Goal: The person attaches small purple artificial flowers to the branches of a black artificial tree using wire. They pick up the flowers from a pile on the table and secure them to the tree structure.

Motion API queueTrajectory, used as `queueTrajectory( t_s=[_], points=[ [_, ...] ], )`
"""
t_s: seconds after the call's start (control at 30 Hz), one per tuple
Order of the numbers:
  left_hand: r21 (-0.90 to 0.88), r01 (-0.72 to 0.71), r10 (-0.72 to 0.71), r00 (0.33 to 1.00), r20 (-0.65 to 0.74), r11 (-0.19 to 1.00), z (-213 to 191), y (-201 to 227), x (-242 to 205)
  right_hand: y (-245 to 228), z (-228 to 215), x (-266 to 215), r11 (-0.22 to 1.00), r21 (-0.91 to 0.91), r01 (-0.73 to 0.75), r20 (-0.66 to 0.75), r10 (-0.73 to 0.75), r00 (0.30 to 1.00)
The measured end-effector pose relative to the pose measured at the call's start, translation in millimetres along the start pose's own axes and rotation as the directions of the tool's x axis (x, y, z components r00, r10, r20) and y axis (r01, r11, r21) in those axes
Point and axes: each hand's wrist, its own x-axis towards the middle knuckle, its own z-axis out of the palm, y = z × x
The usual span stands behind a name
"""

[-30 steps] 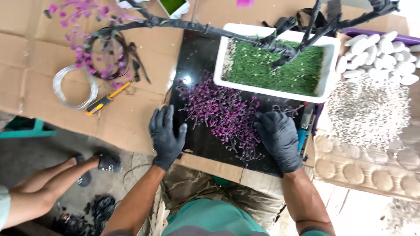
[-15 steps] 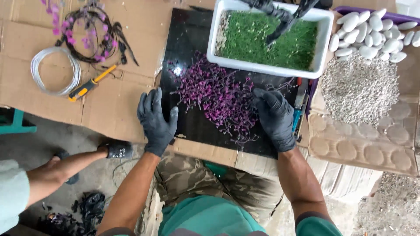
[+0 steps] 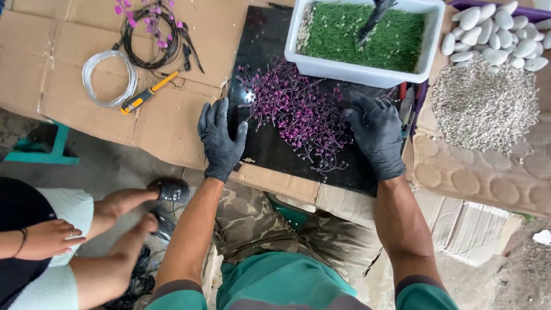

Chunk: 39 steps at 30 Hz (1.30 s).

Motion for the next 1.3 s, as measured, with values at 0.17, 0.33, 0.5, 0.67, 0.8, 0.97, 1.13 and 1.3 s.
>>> queueTrajectory(
  t_s=[0.17,0.33,0.5,0.67,0.8,0.97,1.13,1.3],
  points=[
    [0.006,-0.005,0.005,1.000,-0.021,1.000,-4,2,2,9,9,-9,0.998,-0.061,0.024,0.025,-0.023,0.999],
    [-0.018,-0.014,0.013,0.999,-0.038,1.000,-5,-2,-2,-3,10,-16,0.986,-0.166,0.013,0.233,0.026,0.972],
    [-0.026,-0.231,0.229,0.972,-0.056,0.973,-9,21,15,4,32,-29,0.981,-0.178,0.072,0.336,-0.008,0.942],
    [-0.092,-0.384,0.389,0.921,0.035,0.919,9,75,45,23,50,-40,0.992,-0.124,-0.001,0.189,0.024,0.982],
    [-0.015,-0.395,0.381,0.874,0.301,0.919,22,103,63,20,38,-34,0.996,-0.071,-0.060,-0.035,0.058,0.998],
    [-0.012,-0.401,0.383,0.865,0.325,0.916,48,82,56,6,13,-14,0.986,0.077,-0.146,-0.169,0.157,0.973],
    [-0.059,-0.378,0.382,0.907,0.175,0.924,58,69,54,12,5,-12,0.950,0.233,-0.207,-0.315,0.275,0.908],
    [-0.097,-0.329,0.335,0.941,0.056,0.939,35,90,52,-5,-12,-11,0.807,0.582,-0.095,-0.308,0.327,0.893]
  ],
)
